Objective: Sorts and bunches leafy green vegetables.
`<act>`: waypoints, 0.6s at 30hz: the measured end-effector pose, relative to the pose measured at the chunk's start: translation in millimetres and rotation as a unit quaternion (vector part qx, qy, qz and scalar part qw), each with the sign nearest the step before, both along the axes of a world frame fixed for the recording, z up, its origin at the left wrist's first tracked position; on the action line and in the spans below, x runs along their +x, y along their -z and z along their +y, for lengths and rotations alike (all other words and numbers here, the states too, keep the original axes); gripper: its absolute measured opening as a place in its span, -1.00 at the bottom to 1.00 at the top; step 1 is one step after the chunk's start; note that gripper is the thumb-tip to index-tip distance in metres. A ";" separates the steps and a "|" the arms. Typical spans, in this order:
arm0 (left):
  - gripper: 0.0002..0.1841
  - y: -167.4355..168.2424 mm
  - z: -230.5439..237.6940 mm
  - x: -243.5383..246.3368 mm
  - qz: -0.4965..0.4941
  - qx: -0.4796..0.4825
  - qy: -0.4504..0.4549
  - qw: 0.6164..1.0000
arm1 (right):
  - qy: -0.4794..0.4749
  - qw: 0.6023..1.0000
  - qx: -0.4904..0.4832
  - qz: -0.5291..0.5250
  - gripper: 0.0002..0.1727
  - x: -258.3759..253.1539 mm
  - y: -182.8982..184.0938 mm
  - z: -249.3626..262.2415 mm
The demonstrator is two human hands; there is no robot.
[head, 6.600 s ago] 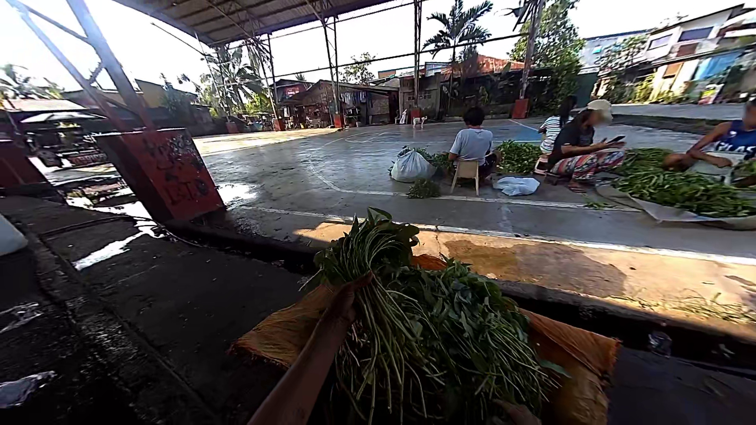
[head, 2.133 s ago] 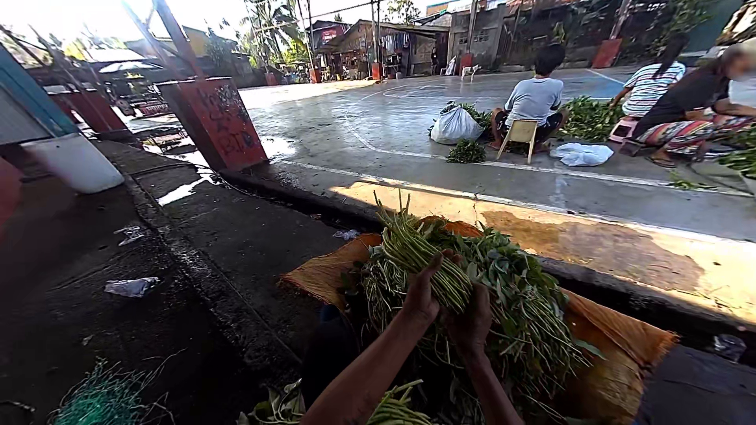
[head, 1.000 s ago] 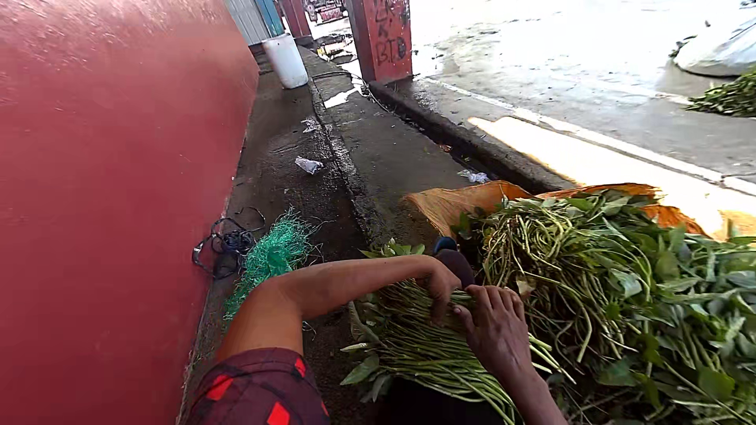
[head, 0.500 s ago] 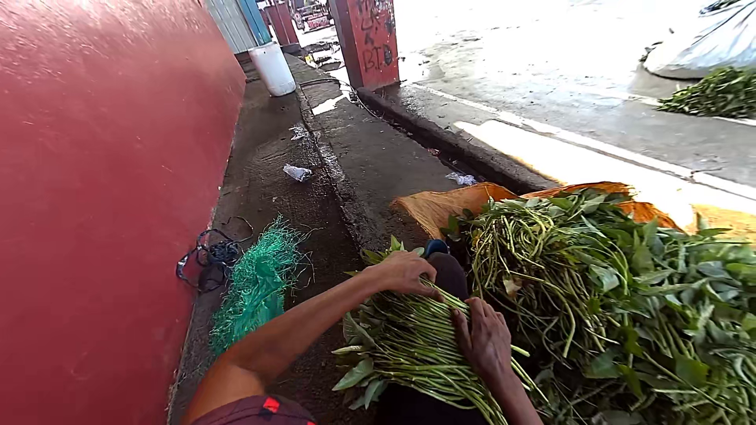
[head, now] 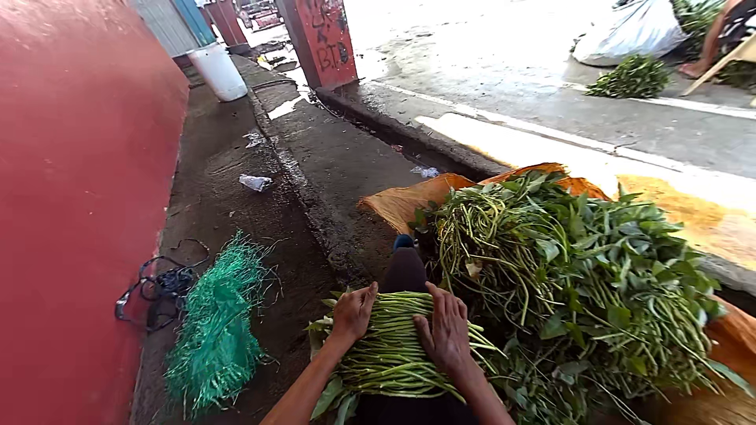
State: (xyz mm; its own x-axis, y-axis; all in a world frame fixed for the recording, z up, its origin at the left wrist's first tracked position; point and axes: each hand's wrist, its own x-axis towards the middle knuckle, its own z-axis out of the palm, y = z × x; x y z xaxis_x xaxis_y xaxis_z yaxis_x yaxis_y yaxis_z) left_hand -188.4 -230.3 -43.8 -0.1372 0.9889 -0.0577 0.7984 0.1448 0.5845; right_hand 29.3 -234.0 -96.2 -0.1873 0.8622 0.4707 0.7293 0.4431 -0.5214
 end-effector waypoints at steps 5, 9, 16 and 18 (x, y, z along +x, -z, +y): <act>-0.31 18.0 -7.2 -8.1 -0.056 0.069 -0.049 0.995 | 0.018 0.998 0.000 0.059 -0.05 -12.7 17.1 -21.6; -0.34 17.5 0.7 -27.0 -0.106 0.045 -0.006 0.993 | -0.048 0.988 -0.068 0.133 -0.12 -12.6 3.9 -17.5; -0.35 -43.6 34.8 -69.9 0.137 -0.086 0.235 0.959 | 0.188 0.939 -0.042 0.285 -0.57 121.3 -15.0 32.9; -0.44 -72.5 51.8 -59.8 0.216 -0.109 0.266 0.933 | 0.290 0.911 -0.087 0.279 -0.61 178.6 -3.8 64.2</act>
